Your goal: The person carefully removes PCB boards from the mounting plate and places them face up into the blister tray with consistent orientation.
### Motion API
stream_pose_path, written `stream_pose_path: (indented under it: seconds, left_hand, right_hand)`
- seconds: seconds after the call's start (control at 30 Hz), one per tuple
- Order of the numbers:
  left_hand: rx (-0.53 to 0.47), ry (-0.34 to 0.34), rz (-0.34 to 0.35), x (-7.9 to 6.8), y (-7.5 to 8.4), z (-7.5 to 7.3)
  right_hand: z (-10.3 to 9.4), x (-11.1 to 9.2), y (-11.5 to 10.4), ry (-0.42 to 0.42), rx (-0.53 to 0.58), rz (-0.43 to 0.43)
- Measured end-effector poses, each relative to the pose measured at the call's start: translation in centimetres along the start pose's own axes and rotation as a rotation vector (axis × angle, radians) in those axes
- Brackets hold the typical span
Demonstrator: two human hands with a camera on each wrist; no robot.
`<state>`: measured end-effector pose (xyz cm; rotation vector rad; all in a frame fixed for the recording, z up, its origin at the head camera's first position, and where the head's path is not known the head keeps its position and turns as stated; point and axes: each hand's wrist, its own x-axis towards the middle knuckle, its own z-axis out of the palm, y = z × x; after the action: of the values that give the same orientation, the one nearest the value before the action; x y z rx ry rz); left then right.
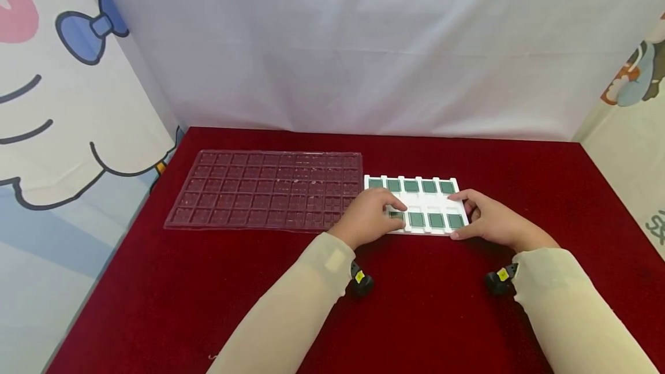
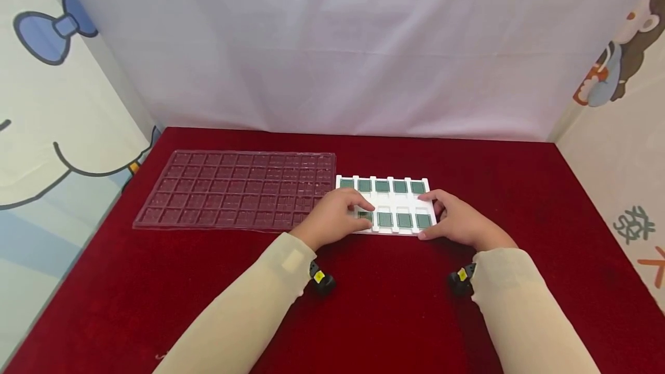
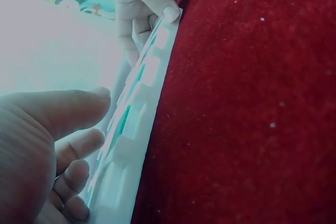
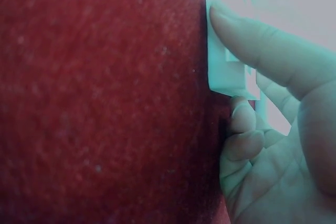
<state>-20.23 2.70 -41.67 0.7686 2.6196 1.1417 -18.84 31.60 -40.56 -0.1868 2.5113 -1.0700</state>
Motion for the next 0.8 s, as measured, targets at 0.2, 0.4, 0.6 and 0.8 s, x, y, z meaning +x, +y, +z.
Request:
stream_pose_path:
  seconds: [0.2,0.4,0.6,0.8]
  left_hand:
    - [0.057,-0.004,0.005,0.03,-0.10,0.24]
    - [0.111,-0.021,-0.003,0.19,-0.55,0.56]
    - [0.127,-0.020,-0.006,0.20,-0.63,0.65]
    - [0.144,-0.004,-0.013,0.24,-0.45,0.73]
  right_hand:
    - [0.01,-0.02,0.15,0.003,0.002,-0.007]
    - [-0.03,-0.09,0.06,0.001,0.005,0.001]
    - [0.03,0.01,0.13,-0.002,0.009,-0.003]
    - [0.04,0.01,0.16,-0.001,0.007,0.000]
